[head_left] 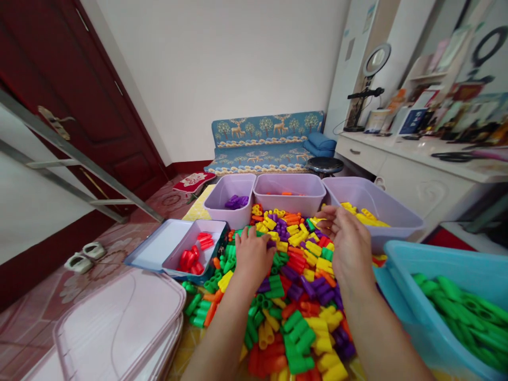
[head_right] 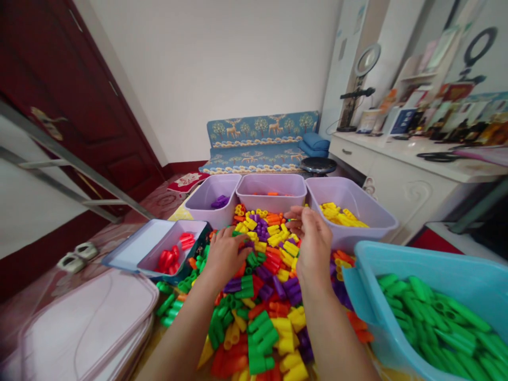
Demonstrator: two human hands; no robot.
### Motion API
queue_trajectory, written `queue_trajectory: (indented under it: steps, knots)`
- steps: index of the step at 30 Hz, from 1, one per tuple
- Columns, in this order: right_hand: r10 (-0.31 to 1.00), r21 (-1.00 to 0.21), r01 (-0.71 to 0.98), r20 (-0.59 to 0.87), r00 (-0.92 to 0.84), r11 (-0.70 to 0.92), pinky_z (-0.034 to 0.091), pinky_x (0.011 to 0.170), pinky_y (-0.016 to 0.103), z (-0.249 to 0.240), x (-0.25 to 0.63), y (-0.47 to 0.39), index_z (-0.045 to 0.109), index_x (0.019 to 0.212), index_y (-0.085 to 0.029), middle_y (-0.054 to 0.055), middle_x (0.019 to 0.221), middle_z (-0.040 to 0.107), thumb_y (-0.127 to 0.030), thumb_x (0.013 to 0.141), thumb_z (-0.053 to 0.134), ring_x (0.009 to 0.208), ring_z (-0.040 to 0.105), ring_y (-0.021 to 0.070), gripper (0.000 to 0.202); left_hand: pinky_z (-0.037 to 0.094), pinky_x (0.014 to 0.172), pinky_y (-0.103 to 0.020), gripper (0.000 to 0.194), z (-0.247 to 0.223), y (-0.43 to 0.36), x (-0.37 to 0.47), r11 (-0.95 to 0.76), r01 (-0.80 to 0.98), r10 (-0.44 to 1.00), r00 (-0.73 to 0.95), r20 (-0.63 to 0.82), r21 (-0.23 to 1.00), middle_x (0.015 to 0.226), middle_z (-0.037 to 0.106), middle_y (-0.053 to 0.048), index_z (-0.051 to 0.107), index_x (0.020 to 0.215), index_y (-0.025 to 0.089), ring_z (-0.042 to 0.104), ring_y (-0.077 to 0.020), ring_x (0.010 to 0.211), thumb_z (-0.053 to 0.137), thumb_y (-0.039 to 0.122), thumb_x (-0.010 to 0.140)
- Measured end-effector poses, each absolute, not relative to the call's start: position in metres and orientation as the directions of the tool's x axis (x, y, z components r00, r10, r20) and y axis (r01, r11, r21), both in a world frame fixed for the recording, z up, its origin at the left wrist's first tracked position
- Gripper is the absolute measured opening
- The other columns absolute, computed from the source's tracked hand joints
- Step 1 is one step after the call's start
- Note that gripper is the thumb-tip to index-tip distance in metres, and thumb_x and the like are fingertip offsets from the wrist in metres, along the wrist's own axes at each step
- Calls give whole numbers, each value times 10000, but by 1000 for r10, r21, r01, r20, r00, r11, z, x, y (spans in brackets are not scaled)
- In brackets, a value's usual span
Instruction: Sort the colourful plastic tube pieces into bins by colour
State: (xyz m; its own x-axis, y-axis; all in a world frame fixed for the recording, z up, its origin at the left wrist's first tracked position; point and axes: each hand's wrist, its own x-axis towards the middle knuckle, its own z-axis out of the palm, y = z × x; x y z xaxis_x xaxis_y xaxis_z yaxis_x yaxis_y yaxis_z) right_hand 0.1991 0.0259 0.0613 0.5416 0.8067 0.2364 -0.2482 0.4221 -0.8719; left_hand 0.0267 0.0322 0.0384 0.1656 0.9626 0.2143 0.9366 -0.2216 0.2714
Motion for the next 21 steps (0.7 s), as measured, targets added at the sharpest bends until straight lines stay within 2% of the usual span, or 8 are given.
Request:
queue_trajectory:
  steps: [4,8,11,13,16,18,21]
  knots:
    - [849,-938,-69,274,452,339,489,760,319,47,194,24,658,930,-165,70,889,700,-480,806,563,811,647,177,351,365,1018,-471,360,42,26,19,-315,884,943,251,216,346,1247,560,-134,650,1147,251,496,-303,1192,611,374,811]
    - [880,-932,223,346,325,284,430,963,431,30,196,-9,590,1140,-213,90,1158,642,-489,841,526,1079,587,234,412,362,1051,-451,492,35,-10,10,-389,824,915,294,276,412,1329,504,-119,564,1257,247,459,-288,1247,595,458,814]
    - [859,-799,556,434,271,228,319,1076,474,13,205,-54,520,1257,-252,68,1321,536,-460,859,505,1244,463,249,449,369,1046,-501,745,25,-52,-4,-361,807,927,257,272,467,1447,370,-132,406,1387,266,372,-324,1324,572,625,756]
    - [847,-694,687,483,223,215,284,1102,490,-3,213,-87,468,1317,-247,72,1398,459,-447,864,487,1308,390,266,495,364,1032,-555,897,14,-81,-14,-361,817,926,258,276,449,1492,290,-147,304,1439,279,319,-365,1350,581,693,694]
    - [870,-585,795,465,166,161,269,1093,560,-33,226,-132,370,1399,-254,78,1512,289,-441,867,462,1368,292,321,571,311,1043,-614,1138,-8,-117,-25,-422,827,899,330,287,372,1545,153,-156,201,1474,283,207,-424,1385,645,759,541]
    - [890,-516,842,443,106,157,282,1065,609,-51,235,-153,258,1458,-250,92,1543,209,-440,859,462,1385,238,365,660,282,1040,-646,1259,-25,-135,-27,-487,817,866,407,289,308,1550,135,-161,195,1475,292,168,-459,1385,707,757,424]
    - [906,-409,900,421,38,152,341,985,671,-70,242,-168,154,1491,-234,133,1555,140,-475,803,534,1373,215,440,822,294,1019,-654,1244,-48,-148,-23,-479,852,865,416,280,213,1545,151,-175,207,1469,312,194,-464,1375,794,639,421]
